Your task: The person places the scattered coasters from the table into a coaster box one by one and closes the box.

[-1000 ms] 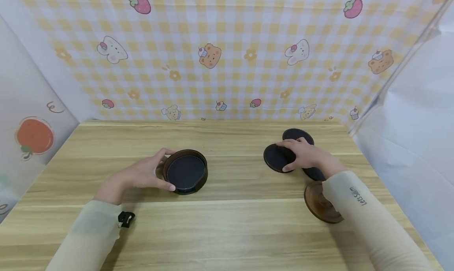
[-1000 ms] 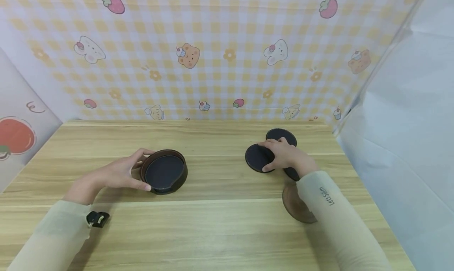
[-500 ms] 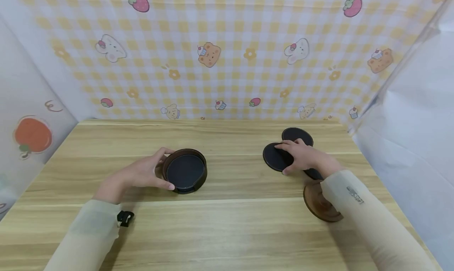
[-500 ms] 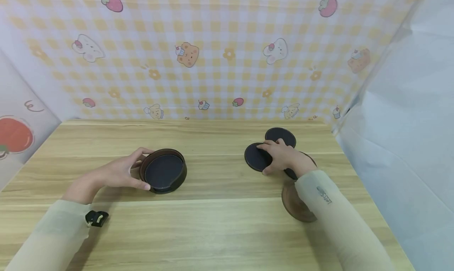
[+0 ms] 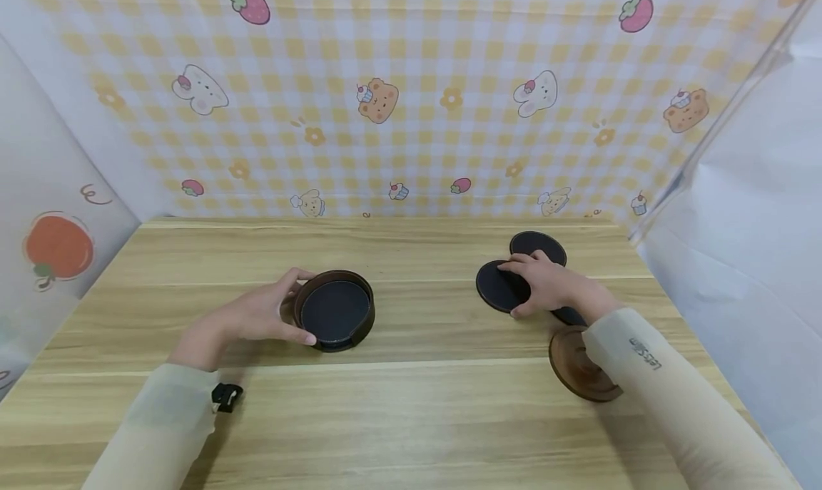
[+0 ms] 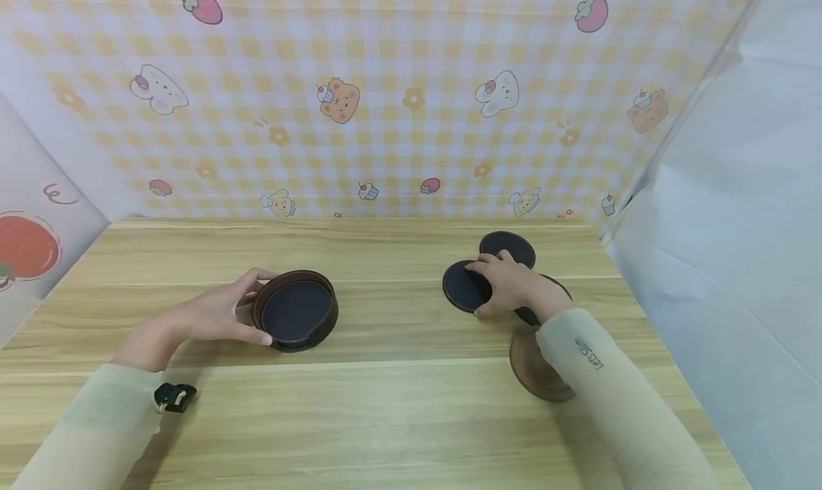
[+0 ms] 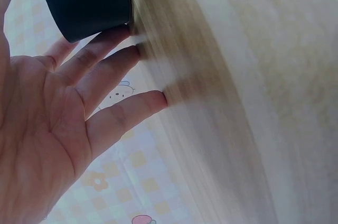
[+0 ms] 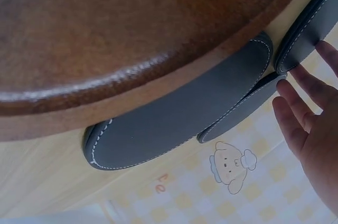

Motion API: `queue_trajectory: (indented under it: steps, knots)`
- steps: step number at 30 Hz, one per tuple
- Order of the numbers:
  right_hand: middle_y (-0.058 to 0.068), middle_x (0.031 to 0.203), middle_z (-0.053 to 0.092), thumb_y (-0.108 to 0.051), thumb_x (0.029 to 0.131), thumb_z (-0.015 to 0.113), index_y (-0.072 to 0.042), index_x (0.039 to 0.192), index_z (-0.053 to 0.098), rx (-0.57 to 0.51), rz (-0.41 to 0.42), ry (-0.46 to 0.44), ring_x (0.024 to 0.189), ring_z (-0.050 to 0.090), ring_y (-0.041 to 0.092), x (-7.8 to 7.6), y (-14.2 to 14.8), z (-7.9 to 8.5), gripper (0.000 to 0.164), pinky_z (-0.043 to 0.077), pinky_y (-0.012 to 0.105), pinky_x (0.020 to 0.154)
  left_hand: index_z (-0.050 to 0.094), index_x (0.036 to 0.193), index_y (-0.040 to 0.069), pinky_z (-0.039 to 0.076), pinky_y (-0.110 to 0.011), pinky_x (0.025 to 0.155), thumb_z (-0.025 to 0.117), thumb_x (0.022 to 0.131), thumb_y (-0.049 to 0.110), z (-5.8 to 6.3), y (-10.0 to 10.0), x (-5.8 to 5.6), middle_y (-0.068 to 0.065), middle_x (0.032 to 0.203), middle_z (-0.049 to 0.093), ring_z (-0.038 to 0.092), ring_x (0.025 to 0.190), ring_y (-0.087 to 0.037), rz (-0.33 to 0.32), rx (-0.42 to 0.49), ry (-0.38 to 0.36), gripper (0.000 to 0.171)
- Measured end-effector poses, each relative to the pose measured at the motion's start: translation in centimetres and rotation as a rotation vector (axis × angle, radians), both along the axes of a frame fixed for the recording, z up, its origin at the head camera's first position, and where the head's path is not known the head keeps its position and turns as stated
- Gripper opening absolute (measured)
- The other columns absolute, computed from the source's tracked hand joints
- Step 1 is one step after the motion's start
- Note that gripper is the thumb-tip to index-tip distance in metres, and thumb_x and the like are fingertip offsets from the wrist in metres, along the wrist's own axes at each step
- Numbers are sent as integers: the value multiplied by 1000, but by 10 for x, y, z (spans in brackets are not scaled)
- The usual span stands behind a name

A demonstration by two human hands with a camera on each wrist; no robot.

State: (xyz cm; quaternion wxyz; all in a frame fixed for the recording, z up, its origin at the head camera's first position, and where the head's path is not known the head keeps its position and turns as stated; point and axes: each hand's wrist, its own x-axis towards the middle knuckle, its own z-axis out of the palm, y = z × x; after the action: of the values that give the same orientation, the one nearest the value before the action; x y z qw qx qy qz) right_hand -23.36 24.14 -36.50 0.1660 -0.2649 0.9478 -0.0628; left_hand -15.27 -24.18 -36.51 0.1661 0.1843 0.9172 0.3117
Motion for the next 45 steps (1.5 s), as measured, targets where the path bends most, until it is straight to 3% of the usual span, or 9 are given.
queue_trajectory:
  steps: [22, 31, 39, 45]
  knots:
    - [31, 157, 28, -42, 80, 81, -8, 149, 43, -79, -2, 19, 136, 32, 54, 7, 3, 6, 86, 36, 68, 104, 29, 146, 12, 37, -67, 103, 87, 73, 44, -1, -2, 0, -26, 143, 52, 44, 137, -48, -4, 38, -6, 98]
    - [29, 157, 30, -42, 79, 80, -10, 149, 45, -86, 3, 34, 135, 34, 50, 13, 0, 9, 84, 40, 65, 101, 28, 147, 11, 35, -68, 106, 86, 74, 42, -2, 0, 2, -27, 145, 49, 42, 138, -47, -4, 59, -41, 98]
    - [27, 158, 29, -41, 80, 80, -11, 149, 45, -102, 14, 41, 136, 34, 49, 15, -5, 8, 83, 41, 63, 100, 25, 149, 10, 32, -68, 108, 88, 72, 42, -6, 2, -1, -30, 147, 46, 40, 140, -47, -10, 55, -32, 104]
    - [24, 158, 31, -41, 79, 80, -14, 148, 46, -111, 33, 56, 135, 36, 44, 14, -16, 9, 82, 44, 59, 99, 28, 149, 4, 37, -66, 105, 89, 71, 39, -3, 2, -1, -27, 141, 53, 47, 133, -46, -15, 75, 1, 105]
